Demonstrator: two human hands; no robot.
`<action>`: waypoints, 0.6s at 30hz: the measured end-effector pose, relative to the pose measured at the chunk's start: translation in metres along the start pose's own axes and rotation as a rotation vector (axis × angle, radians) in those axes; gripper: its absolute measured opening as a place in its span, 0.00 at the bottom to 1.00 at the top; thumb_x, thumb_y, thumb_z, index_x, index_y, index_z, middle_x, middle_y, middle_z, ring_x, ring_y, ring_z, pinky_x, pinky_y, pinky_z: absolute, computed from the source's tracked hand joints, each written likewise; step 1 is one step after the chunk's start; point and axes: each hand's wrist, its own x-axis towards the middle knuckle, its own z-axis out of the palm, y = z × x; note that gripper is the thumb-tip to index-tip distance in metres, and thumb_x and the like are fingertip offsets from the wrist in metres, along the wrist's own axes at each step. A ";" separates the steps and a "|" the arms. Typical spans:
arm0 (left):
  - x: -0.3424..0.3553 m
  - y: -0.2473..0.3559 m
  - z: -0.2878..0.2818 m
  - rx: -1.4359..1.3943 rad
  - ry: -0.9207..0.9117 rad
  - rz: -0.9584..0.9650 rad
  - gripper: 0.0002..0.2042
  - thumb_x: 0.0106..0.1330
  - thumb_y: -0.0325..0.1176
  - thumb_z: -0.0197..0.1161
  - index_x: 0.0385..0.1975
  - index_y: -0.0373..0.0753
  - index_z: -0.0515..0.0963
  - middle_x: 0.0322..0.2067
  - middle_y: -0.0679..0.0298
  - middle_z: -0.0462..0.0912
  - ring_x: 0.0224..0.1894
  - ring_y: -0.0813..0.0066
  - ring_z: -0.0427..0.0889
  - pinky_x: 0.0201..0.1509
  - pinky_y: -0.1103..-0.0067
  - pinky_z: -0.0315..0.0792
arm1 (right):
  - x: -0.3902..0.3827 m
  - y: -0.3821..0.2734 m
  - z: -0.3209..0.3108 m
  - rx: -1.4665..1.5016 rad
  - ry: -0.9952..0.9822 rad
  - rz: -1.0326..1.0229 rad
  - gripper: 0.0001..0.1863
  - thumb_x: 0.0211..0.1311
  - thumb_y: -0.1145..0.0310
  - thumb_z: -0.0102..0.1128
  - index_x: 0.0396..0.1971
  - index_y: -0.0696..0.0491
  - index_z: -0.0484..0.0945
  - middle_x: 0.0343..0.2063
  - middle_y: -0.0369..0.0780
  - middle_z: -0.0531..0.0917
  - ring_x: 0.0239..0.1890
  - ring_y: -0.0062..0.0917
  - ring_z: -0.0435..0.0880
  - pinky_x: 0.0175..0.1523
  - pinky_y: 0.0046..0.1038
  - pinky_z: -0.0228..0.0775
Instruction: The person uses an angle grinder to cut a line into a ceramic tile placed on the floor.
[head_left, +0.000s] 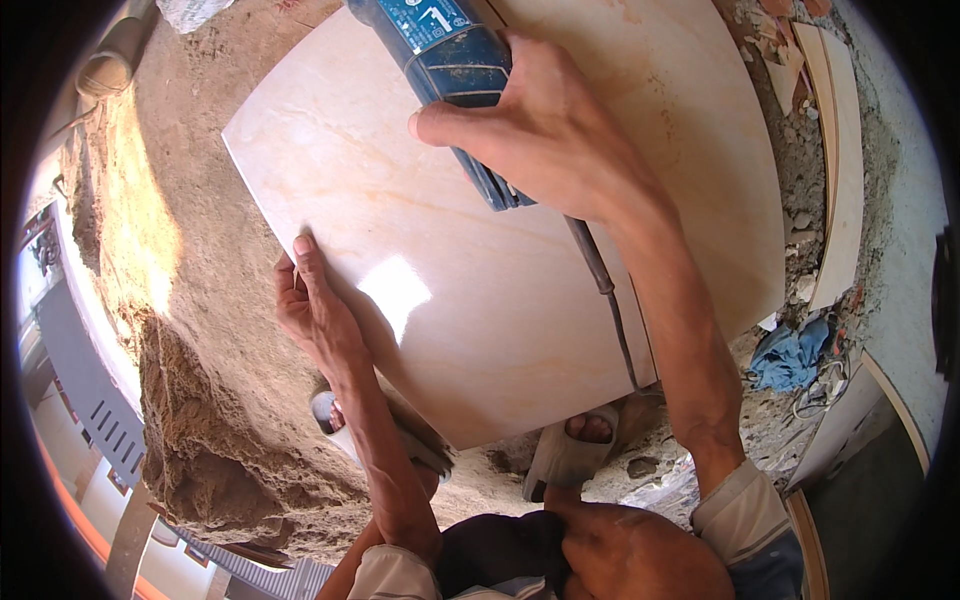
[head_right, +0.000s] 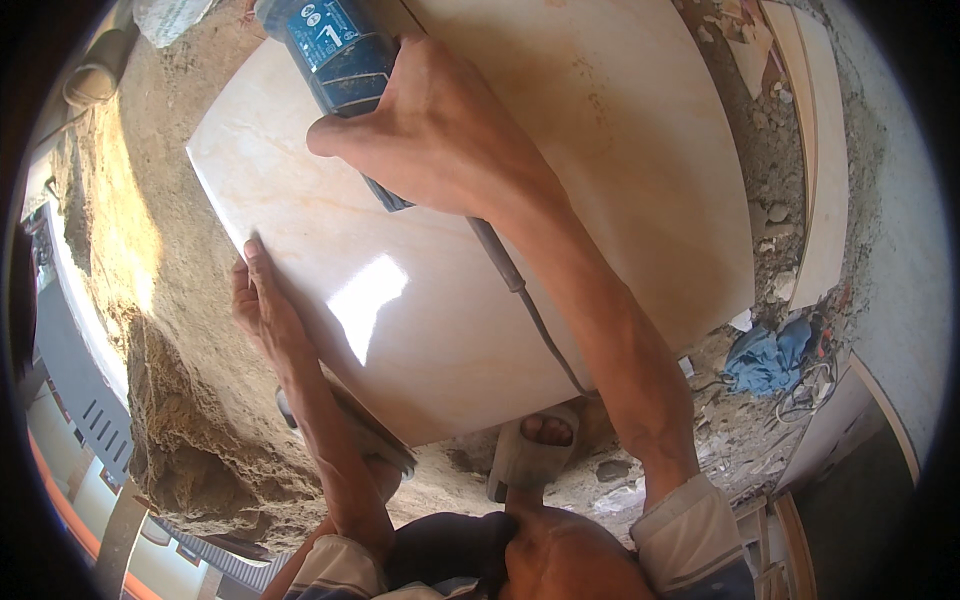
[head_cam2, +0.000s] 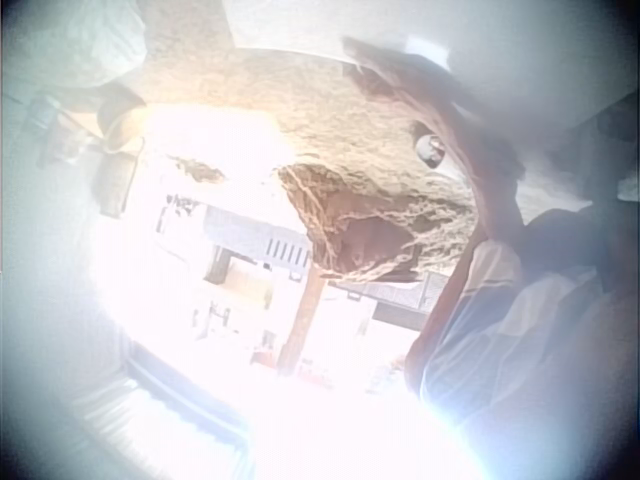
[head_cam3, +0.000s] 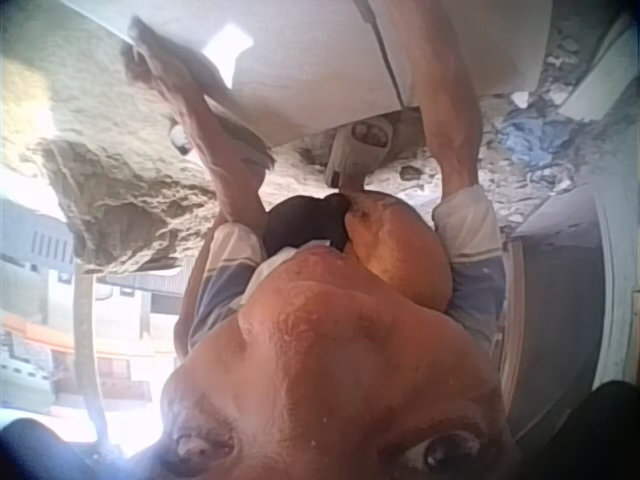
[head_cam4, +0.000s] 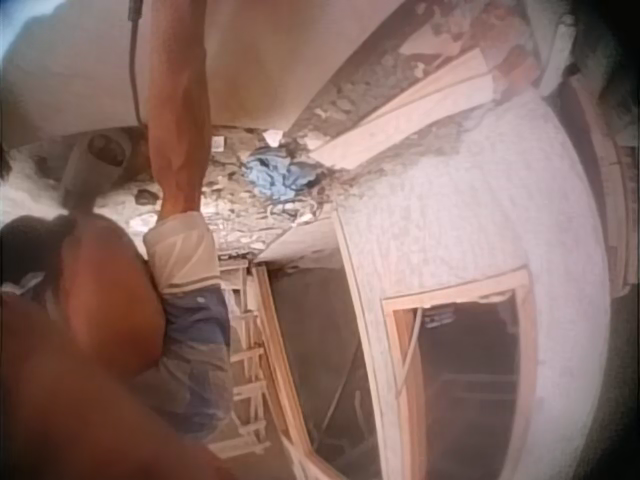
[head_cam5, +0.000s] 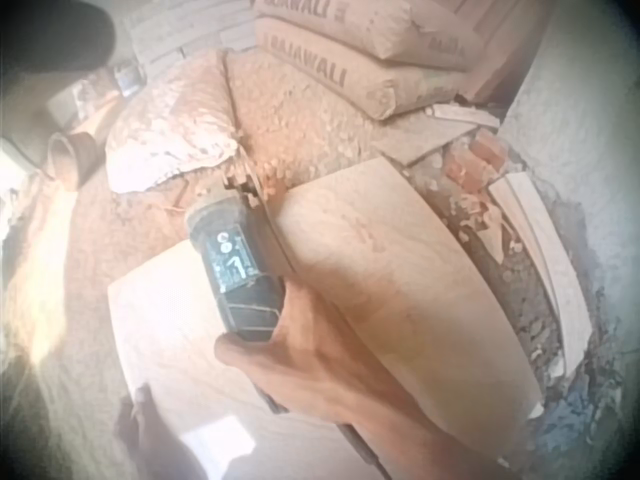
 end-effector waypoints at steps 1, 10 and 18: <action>0.000 0.000 0.001 -0.006 0.001 -0.001 0.27 0.78 0.59 0.73 0.53 0.35 0.88 0.37 0.61 0.93 0.38 0.75 0.90 0.42 0.73 0.86 | -0.001 0.000 0.000 -0.002 0.001 0.005 0.20 0.52 0.55 0.76 0.19 0.57 0.80 0.19 0.47 0.84 0.22 0.33 0.87 0.34 0.38 0.81; 0.001 -0.003 0.000 -0.034 -0.012 0.006 0.27 0.78 0.59 0.72 0.52 0.35 0.88 0.36 0.62 0.93 0.38 0.76 0.90 0.41 0.74 0.84 | -0.005 0.004 -0.001 -0.018 -0.007 -0.014 0.21 0.54 0.54 0.76 0.19 0.57 0.81 0.19 0.47 0.85 0.21 0.32 0.87 0.33 0.38 0.82; 0.002 -0.004 0.001 -0.009 -0.002 0.003 0.28 0.78 0.61 0.72 0.51 0.36 0.89 0.35 0.62 0.93 0.37 0.75 0.90 0.42 0.72 0.84 | -0.006 0.005 -0.002 -0.005 -0.006 -0.024 0.20 0.53 0.54 0.76 0.21 0.57 0.81 0.18 0.46 0.85 0.22 0.32 0.89 0.34 0.37 0.83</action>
